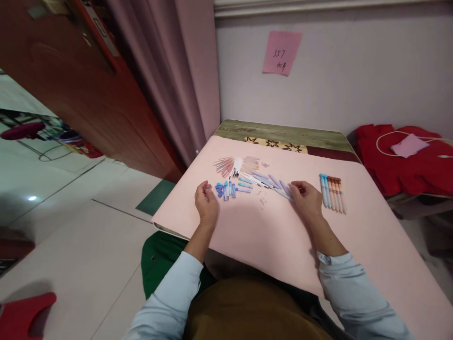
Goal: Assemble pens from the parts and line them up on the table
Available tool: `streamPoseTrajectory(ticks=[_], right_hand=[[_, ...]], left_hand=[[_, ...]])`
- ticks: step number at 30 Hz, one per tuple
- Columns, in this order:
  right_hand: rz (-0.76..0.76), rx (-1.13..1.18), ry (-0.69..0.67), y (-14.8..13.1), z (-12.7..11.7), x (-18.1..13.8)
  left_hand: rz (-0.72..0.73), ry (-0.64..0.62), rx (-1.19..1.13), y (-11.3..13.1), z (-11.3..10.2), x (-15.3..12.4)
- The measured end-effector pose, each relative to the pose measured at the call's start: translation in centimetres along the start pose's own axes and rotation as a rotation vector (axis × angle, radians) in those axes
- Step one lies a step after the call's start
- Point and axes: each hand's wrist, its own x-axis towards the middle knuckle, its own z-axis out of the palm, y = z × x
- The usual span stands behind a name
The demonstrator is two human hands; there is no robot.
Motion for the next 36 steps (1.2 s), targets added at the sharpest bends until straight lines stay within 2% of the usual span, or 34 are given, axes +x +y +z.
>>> streamPoseTrajectory(ticks=[3,5,11,16,23,29,33,36], right_hand=[[-0.041,0.017,0.074,-0.9,0.3,-0.4],[-0.087,-0.006,0.051,-2.3,0.6,-0.7],[-0.184,-0.198,-0.181,-7.6,2.8,-1.0],[-0.244,-0.326,-0.314,-10.5,5.3,-0.6],[-0.338,-0.473,-0.359,-11.7,7.5,0.4],[-0.332,-0.572,-0.418,-12.2,8.2,1.5],[-0.303,-0.527,-0.378,-12.9,7.3,1.4],[-0.228,-0.34,-0.27,-12.8,5.5,0.0]], left_hand=[[-0.034,0.021,-0.033,-0.1,-0.3,0.2],[-0.041,0.018,-0.047,-0.1,-0.4,0.3],[-0.045,-0.003,-0.053,0.2,-0.5,0.3],[-0.045,-0.016,-0.031,0.2,-0.6,0.2],[-0.035,-0.032,-0.026,0.1,-0.5,0.2],[-0.041,-0.044,-0.041,-0.1,-0.4,0.2],[-0.046,-0.032,-0.052,0.0,-0.5,0.2],[-0.051,-0.014,-0.075,0.6,-0.8,0.3]])
